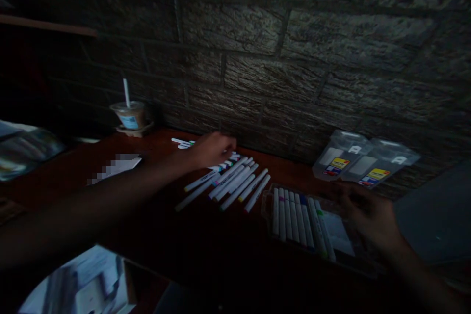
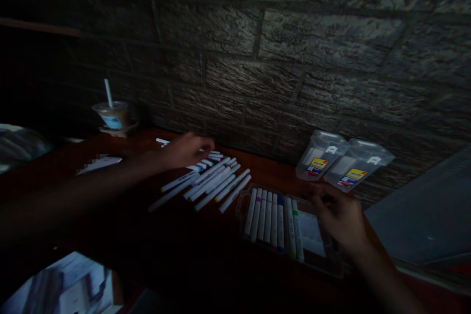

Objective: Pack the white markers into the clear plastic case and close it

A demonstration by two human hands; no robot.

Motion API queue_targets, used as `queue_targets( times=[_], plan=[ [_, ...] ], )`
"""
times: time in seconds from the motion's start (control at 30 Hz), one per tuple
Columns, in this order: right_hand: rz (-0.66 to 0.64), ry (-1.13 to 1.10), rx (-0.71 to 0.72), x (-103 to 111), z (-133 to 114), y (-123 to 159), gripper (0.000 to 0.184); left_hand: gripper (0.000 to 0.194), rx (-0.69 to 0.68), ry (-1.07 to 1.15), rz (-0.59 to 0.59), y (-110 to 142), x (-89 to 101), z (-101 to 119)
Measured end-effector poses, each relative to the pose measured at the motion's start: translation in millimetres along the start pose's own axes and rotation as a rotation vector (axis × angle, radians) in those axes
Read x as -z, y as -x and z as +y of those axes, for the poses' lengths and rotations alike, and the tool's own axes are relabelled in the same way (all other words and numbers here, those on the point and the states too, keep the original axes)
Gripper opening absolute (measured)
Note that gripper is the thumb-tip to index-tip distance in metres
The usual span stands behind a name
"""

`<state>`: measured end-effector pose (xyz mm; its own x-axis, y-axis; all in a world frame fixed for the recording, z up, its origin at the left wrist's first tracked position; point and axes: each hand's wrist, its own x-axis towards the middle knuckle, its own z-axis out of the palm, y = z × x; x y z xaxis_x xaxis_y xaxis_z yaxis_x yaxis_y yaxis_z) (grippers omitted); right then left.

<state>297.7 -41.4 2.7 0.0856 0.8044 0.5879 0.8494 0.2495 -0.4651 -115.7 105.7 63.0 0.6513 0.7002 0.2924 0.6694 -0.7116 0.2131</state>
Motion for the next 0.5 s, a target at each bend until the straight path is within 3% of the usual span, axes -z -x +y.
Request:
queue_targets(
  times=[0.1,0.2,0.4,0.5],
  plan=[
    [-0.013,0.014,-0.032,-1,4,0,0.034,0.018,0.104,-0.035,-0.058,19,20.4,-63],
    [-0.043,0.025,-0.026,-2,7,1,0.035,0.015,0.171,-0.020,-0.105,37,26.5,-101],
    [-0.069,0.024,-0.021,-2,5,3,0.032,0.015,0.219,0.043,-0.144,52,8.6,-126],
    [-0.071,0.013,-0.025,-1,3,3,0.030,0.012,0.270,0.047,-0.059,53,5.1,-125]
  ],
)
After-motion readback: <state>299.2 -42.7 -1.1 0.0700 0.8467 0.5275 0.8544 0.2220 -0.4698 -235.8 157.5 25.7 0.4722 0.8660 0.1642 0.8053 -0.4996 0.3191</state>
